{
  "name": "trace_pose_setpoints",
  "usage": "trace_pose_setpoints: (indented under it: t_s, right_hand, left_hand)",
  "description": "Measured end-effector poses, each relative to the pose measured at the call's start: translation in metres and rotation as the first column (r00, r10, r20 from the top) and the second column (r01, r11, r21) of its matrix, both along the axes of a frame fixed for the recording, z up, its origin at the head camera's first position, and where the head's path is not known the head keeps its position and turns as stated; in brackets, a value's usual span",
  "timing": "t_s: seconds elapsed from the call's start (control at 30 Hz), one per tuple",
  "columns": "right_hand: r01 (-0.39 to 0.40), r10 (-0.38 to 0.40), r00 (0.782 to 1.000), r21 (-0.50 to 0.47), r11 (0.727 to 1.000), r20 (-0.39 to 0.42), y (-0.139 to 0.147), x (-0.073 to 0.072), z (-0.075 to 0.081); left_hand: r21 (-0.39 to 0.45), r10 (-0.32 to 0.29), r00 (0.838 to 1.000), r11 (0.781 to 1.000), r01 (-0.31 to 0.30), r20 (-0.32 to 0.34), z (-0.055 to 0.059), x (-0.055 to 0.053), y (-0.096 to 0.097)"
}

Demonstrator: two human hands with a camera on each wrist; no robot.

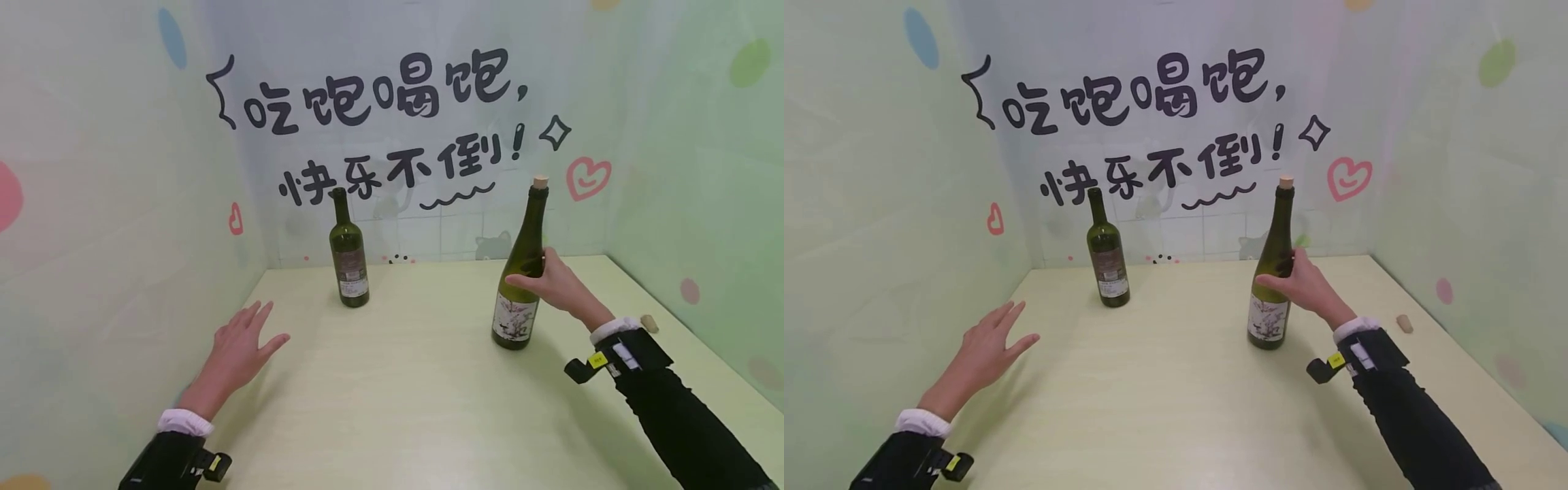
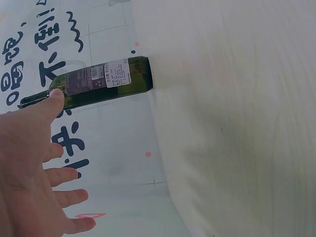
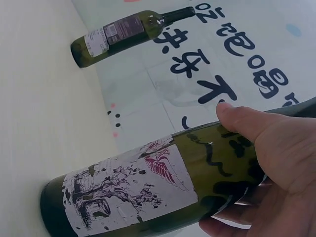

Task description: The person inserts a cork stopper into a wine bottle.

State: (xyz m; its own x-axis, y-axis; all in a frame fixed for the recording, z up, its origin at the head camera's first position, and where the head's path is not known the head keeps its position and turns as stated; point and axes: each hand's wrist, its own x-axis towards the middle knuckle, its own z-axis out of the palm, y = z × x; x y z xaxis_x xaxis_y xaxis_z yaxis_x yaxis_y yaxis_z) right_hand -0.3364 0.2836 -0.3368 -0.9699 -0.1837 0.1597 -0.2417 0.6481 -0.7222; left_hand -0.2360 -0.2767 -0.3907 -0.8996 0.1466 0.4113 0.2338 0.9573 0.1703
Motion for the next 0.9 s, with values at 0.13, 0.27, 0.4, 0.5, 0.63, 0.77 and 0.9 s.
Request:
trace_pose_setpoints:
  t_s: [0.13,0.27,0.4,0.5,0.63,0.77,0.9]
  right_hand:
    - [0.01,-0.01,1.0,-0.015,1.0,0.01,0.008,-0.01,0.001]
    - [0.02,-0.02,1.0,-0.029,0.999,0.021,0.015,-0.019,0.002]
    - [0.036,-0.036,0.999,-0.041,0.998,0.013,0.019,-0.028,0.002]
    - [0.054,-0.054,0.999,-0.045,0.998,0.004,0.021,-0.036,0.001]
    - [0.082,-0.082,0.997,-0.043,0.996,-0.005,0.026,-0.044,-0.003]
    - [0.108,-0.109,0.994,-0.033,0.994,-0.009,0.032,-0.052,-0.006]
    - [0.127,-0.127,0.991,-0.026,0.992,-0.027,0.035,-0.058,-0.007]
  left_hand:
    - [-0.008,0.009,1.0,1.0,-0.009,0.001,-0.001,0.0,0.0]
    - [-0.015,0.009,1.0,1.0,-0.008,0.003,0.0,0.0,0.001]
    - [-0.016,0.008,1.0,1.0,-0.007,0.014,0.0,0.0,0.002]
    - [-0.014,0.013,1.0,1.0,-0.013,0.025,-0.002,0.001,0.003]
    - [-0.013,0.02,0.999,1.0,-0.02,0.036,-0.004,0.002,0.004]
    - [-0.016,0.025,0.999,1.0,-0.025,0.043,-0.005,0.003,0.004]
    - [-0.021,0.027,0.999,0.999,-0.026,0.039,-0.005,0.002,0.005]
